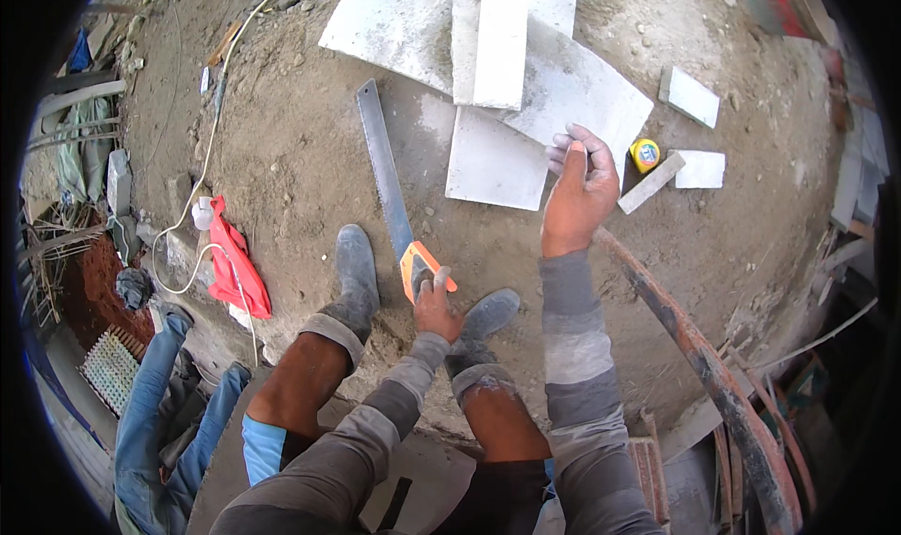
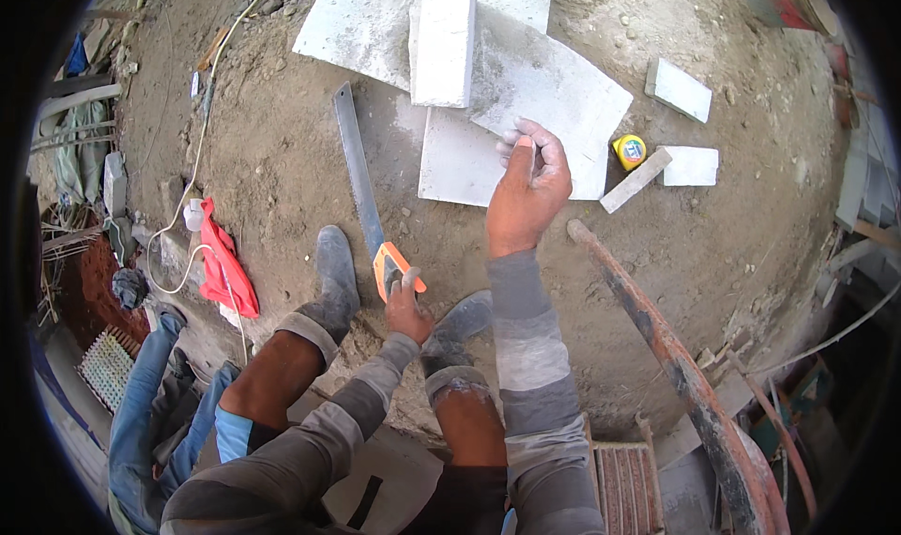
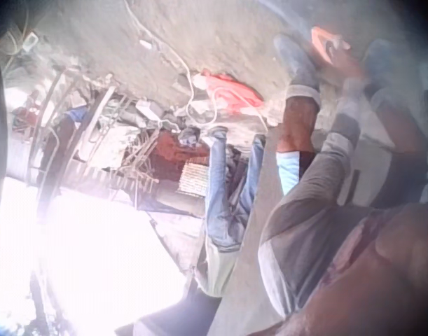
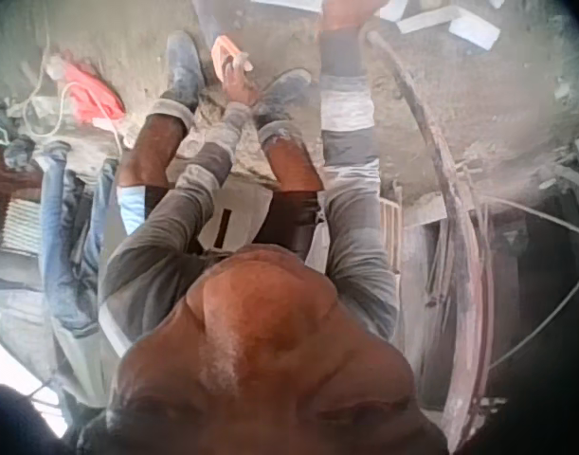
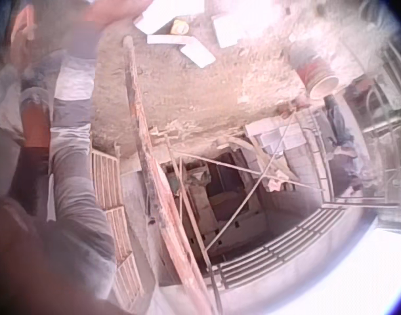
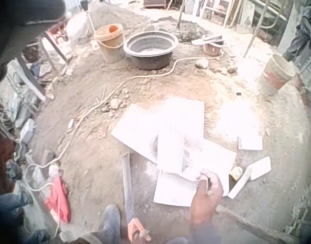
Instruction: The person uses a hand saw to cut white rectangular tiles on a construction site. They measure the tiles with a tape measure, position them on a larger tile for support, and saw them into smaller pieces. The person handles the tiles and tools directly, occasionally adjusting their position.
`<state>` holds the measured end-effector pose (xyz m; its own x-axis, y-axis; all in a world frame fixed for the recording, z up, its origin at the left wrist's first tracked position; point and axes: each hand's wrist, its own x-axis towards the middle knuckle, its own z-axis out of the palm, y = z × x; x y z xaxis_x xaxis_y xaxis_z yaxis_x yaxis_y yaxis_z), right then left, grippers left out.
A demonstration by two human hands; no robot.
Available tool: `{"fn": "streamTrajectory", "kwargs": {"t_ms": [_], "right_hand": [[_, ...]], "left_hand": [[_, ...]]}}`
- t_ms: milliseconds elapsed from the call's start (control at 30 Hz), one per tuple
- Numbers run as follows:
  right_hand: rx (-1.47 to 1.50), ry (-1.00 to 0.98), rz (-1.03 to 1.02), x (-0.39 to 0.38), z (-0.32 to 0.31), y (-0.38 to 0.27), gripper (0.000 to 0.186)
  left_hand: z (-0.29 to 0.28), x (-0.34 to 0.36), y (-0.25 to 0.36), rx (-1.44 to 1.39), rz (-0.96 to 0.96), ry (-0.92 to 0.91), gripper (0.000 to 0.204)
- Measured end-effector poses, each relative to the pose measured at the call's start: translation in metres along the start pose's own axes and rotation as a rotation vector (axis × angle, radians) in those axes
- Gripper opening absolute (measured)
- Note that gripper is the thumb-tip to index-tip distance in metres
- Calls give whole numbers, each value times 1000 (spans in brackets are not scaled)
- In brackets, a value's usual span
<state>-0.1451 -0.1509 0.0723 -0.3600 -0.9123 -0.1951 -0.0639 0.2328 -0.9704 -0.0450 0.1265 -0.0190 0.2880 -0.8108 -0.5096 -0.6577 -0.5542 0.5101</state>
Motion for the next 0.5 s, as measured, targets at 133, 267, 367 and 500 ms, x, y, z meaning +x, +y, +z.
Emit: {"fn": "streamTrajectory", "kwargs": {"t_ms": [133,267,367,500], "right_hand": [[-370,-53,-341,38,52,-59,31],[-670,-116,-532,67,96,-83,44],[-821,-183,-564,77,111,-76,50],[-918,-259,-531,86,114,-64,51]], "left_hand": [[-89,-24,21,-359,-22,340,54],[-183,-52,58,-501,-94,395,50],[-213,-77,69,-515,-50,458,48],[-246,-88,82,-607,-36,386,49]]}}
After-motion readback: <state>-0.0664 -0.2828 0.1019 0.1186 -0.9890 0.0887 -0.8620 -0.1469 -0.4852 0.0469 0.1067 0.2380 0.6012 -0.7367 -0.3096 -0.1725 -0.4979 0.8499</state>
